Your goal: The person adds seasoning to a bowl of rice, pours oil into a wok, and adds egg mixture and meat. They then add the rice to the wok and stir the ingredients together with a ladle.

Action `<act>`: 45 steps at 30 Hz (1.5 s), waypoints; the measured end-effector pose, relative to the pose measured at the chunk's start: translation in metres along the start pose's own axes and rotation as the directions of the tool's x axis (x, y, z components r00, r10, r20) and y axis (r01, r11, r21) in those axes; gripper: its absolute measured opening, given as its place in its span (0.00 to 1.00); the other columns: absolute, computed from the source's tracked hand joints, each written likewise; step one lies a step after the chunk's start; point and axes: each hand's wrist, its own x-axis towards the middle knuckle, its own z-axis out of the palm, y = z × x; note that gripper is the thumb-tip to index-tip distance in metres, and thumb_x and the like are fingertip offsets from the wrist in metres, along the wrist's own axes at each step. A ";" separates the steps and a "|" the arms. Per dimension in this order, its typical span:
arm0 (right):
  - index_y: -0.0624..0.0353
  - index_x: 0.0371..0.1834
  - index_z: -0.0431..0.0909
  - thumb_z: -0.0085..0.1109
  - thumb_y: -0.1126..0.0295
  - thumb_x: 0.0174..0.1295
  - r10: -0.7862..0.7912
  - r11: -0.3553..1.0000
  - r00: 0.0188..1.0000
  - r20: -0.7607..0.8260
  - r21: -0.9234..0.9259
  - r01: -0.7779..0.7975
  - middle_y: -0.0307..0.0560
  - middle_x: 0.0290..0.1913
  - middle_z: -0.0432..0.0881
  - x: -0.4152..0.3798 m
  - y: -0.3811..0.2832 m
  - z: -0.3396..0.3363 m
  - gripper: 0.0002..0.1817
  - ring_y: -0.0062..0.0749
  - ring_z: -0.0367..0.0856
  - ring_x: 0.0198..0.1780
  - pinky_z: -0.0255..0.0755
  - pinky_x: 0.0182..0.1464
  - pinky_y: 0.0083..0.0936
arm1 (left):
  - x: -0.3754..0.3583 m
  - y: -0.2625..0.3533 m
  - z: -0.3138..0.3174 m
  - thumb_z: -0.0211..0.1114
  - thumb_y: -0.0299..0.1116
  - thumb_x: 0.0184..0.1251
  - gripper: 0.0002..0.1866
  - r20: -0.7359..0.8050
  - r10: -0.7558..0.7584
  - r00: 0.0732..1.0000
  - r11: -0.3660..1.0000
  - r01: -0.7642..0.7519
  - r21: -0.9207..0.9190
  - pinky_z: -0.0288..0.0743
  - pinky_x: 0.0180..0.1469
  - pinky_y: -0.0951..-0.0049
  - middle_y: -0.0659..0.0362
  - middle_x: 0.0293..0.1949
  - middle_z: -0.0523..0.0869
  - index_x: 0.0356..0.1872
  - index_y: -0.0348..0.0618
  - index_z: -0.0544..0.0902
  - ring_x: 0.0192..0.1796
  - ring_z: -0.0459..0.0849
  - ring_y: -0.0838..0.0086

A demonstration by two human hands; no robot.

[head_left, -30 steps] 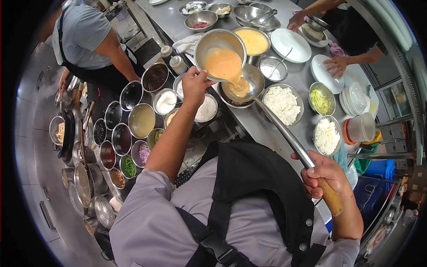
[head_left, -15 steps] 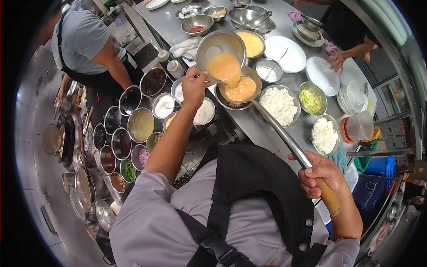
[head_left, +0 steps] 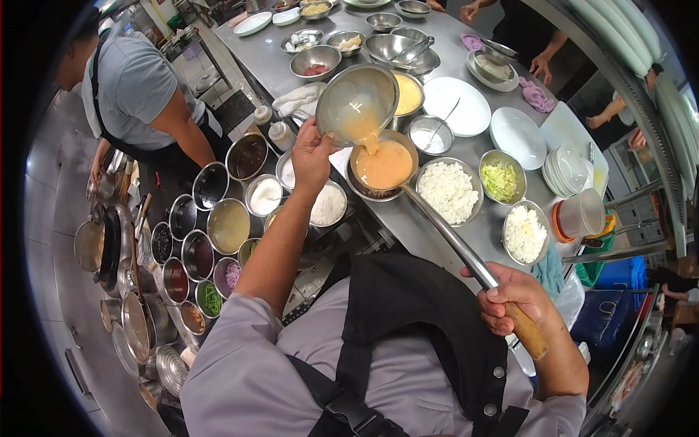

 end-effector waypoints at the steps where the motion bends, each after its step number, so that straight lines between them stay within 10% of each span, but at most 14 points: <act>1: 0.62 0.69 0.67 0.56 0.78 0.64 0.002 1.000 1.000 0.000 0.002 -0.002 0.43 0.21 0.71 0.000 0.000 0.000 0.28 0.27 0.70 0.14 0.62 0.16 0.23 | 0.002 -0.002 -0.001 0.59 0.19 0.73 0.02 0.010 0.027 1.000 1.000 -0.027 -0.005 0.90 0.47 0.75 0.56 0.61 0.75 0.40 0.32 0.80 0.48 0.85 0.77; 11: 0.63 0.70 0.66 0.55 0.78 0.64 -0.012 1.000 1.000 0.028 0.025 0.011 0.44 0.21 0.72 0.002 0.001 -0.002 0.29 0.28 0.71 0.14 0.63 0.16 0.24 | 0.003 -0.002 0.001 0.61 0.20 0.74 0.03 0.028 0.159 0.987 0.987 -0.159 -0.014 0.90 0.48 0.72 0.54 0.62 0.76 0.37 0.34 0.78 0.49 0.84 0.76; 16: 0.65 0.70 0.65 0.55 0.78 0.64 -0.033 0.999 0.999 0.026 0.028 0.032 0.44 0.21 0.72 0.000 -0.001 0.005 0.29 0.28 0.71 0.14 0.63 0.16 0.24 | 0.004 -0.037 -0.018 0.59 0.21 0.74 0.04 -0.200 -0.344 0.917 0.925 0.294 -0.241 0.91 0.47 0.65 0.50 0.52 0.79 0.36 0.35 0.74 0.46 0.86 0.68; 26: 0.71 0.74 0.58 0.54 0.77 0.62 -0.127 0.986 0.987 0.100 0.119 0.115 0.45 0.20 0.70 0.009 -0.020 0.018 0.35 0.28 0.69 0.13 0.61 0.13 0.23 | 0.002 -0.091 -0.047 0.59 0.24 0.75 0.07 -0.361 -0.675 0.643 0.699 0.403 -0.591 0.91 0.43 0.63 0.50 0.48 0.78 0.47 0.35 0.72 0.42 0.86 0.61; 33: 0.67 0.73 0.60 0.54 0.75 0.64 -0.183 0.982 0.972 0.148 0.080 0.173 0.45 0.21 0.70 0.029 -0.053 0.028 0.32 0.27 0.68 0.12 0.63 0.13 0.24 | -0.032 -0.056 -0.021 0.65 0.31 0.71 0.06 -0.020 -0.757 0.654 0.644 0.750 0.149 0.88 0.36 0.66 0.59 0.34 0.79 0.38 0.41 0.77 0.32 0.83 0.72; 45: 0.73 0.71 0.59 0.52 0.72 0.68 -0.237 0.971 0.969 0.065 0.007 0.237 0.41 0.22 0.71 0.073 -0.103 0.031 0.30 0.23 0.70 0.14 0.67 0.12 0.20 | -0.036 -0.050 -0.016 0.63 0.25 0.68 0.08 -0.030 -0.757 0.653 0.654 0.756 -0.027 0.88 0.30 0.66 0.60 0.30 0.76 0.32 0.43 0.72 0.27 0.79 0.74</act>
